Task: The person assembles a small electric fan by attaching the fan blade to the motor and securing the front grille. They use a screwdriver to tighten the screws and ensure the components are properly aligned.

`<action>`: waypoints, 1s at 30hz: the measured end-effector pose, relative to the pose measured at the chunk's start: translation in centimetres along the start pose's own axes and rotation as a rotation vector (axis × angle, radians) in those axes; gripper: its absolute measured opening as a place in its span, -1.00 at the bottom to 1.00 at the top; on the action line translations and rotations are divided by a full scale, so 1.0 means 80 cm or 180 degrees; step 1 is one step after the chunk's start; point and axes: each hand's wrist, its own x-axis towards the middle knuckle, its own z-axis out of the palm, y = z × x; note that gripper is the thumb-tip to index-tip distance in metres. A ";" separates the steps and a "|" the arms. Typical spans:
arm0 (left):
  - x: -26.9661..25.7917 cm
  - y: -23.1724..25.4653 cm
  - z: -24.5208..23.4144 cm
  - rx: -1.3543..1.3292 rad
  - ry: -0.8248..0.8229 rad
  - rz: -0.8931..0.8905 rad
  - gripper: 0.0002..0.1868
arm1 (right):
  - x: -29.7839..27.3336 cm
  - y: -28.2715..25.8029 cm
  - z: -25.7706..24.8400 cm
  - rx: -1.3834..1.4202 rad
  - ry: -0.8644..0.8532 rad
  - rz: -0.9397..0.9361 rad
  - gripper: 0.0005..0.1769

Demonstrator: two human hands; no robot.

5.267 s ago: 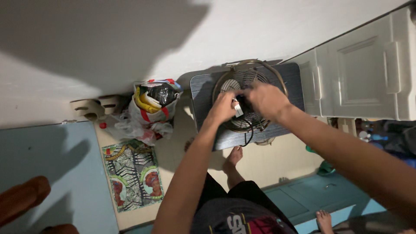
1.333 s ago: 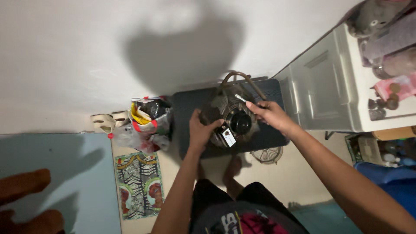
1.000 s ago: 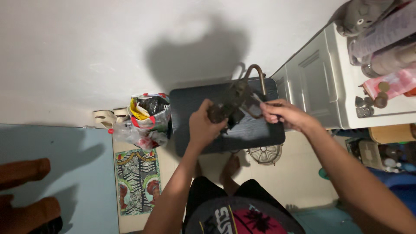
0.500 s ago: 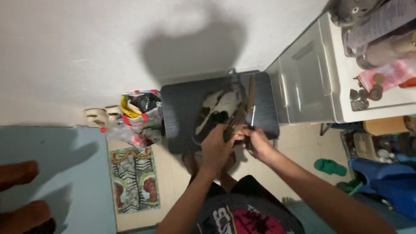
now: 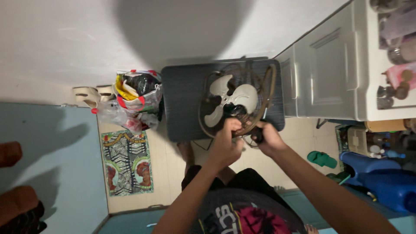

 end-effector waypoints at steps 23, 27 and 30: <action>0.057 -0.052 0.003 0.1145 0.0180 -0.0288 -0.87 | -0.022 -0.002 0.028 -0.0018 0.0226 0.0049 -0.84; 0.065 -0.058 -0.007 0.1378 -0.0002 0.0045 -0.87 | -0.028 -0.003 0.040 0.0016 0.0187 -0.0068 -0.82; 0.069 -0.056 -0.014 0.1478 -0.0223 0.0039 -0.88 | -0.025 0.000 0.040 0.0192 0.0317 -0.0001 -0.79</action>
